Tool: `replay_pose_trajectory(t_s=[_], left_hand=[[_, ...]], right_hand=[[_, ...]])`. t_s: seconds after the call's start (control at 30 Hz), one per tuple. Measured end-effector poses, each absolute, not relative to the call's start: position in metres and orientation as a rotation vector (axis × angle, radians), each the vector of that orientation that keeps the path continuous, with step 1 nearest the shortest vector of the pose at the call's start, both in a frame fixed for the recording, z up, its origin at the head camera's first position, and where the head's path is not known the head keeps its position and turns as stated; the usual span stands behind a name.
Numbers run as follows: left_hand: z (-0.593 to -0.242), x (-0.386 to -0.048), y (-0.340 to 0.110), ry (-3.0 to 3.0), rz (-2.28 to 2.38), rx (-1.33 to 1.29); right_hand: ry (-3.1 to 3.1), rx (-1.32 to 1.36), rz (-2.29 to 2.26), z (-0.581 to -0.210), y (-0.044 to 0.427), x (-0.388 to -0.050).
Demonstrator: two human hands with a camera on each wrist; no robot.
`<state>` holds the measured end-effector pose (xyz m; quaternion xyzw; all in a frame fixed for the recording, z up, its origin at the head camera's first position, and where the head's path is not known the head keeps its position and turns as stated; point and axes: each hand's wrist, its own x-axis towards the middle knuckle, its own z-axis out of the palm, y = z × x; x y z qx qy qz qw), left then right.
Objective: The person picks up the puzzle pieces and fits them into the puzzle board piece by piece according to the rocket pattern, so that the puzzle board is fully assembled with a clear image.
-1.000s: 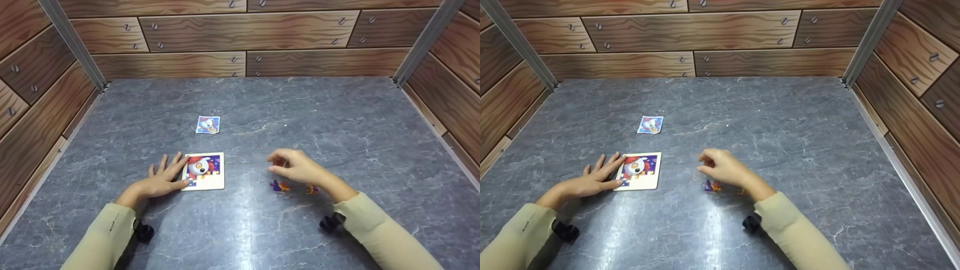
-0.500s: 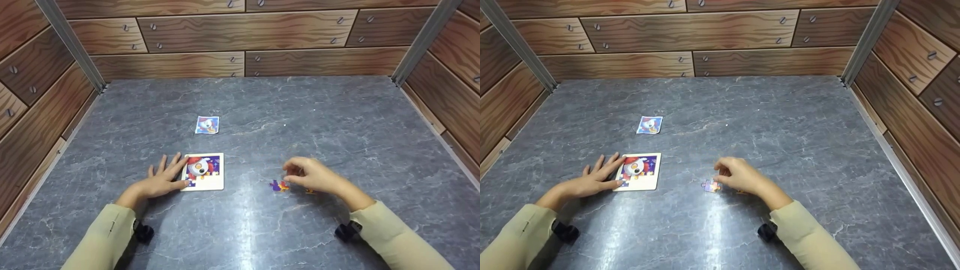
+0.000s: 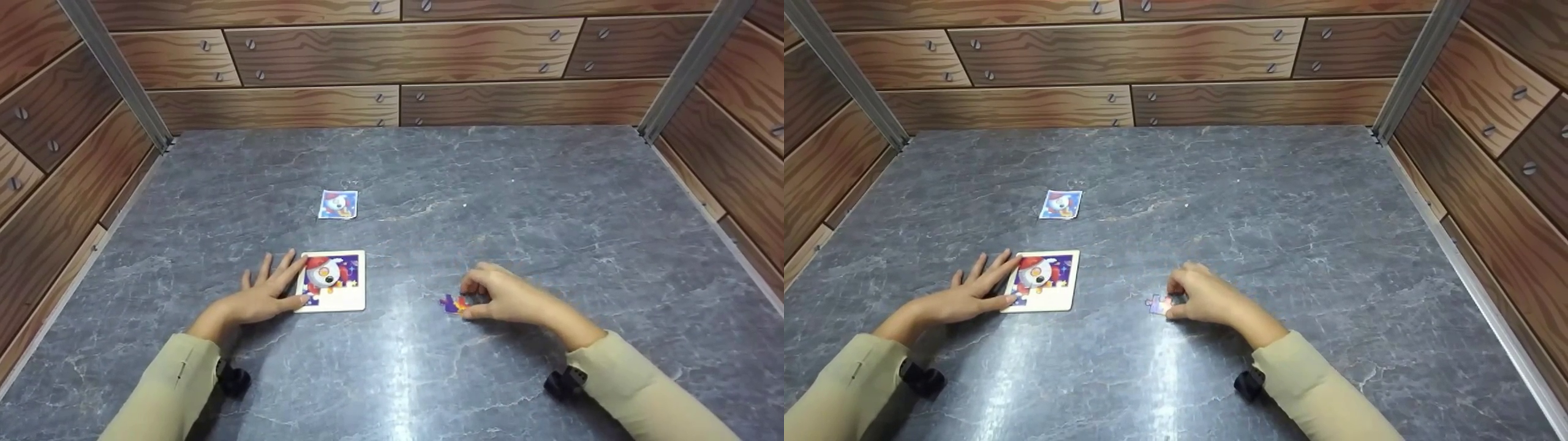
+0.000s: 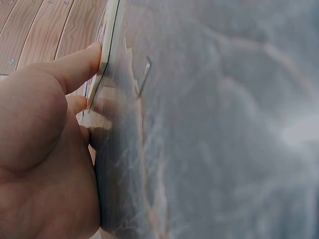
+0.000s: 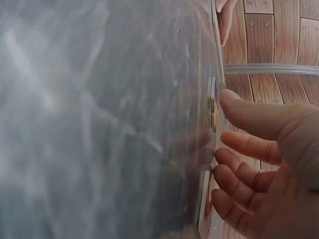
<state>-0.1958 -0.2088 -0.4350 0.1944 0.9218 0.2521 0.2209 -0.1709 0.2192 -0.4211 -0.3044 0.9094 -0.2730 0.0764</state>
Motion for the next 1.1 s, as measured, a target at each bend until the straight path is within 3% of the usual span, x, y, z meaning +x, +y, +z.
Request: replay_pose_trajectory(t_s=[0.6, 1.1], left_hand=[[-0.434, -0.196, -0.209, 2.544, 0.699, 0.522], [-0.434, -0.196, -0.21, 2.533, 0.713, 0.523]], right_hand=[[2.752, -0.855, -0.742, -0.423, 0.212, -0.172], [2.725, -0.977, -0.801, -0.424, 0.215, -0.18]])
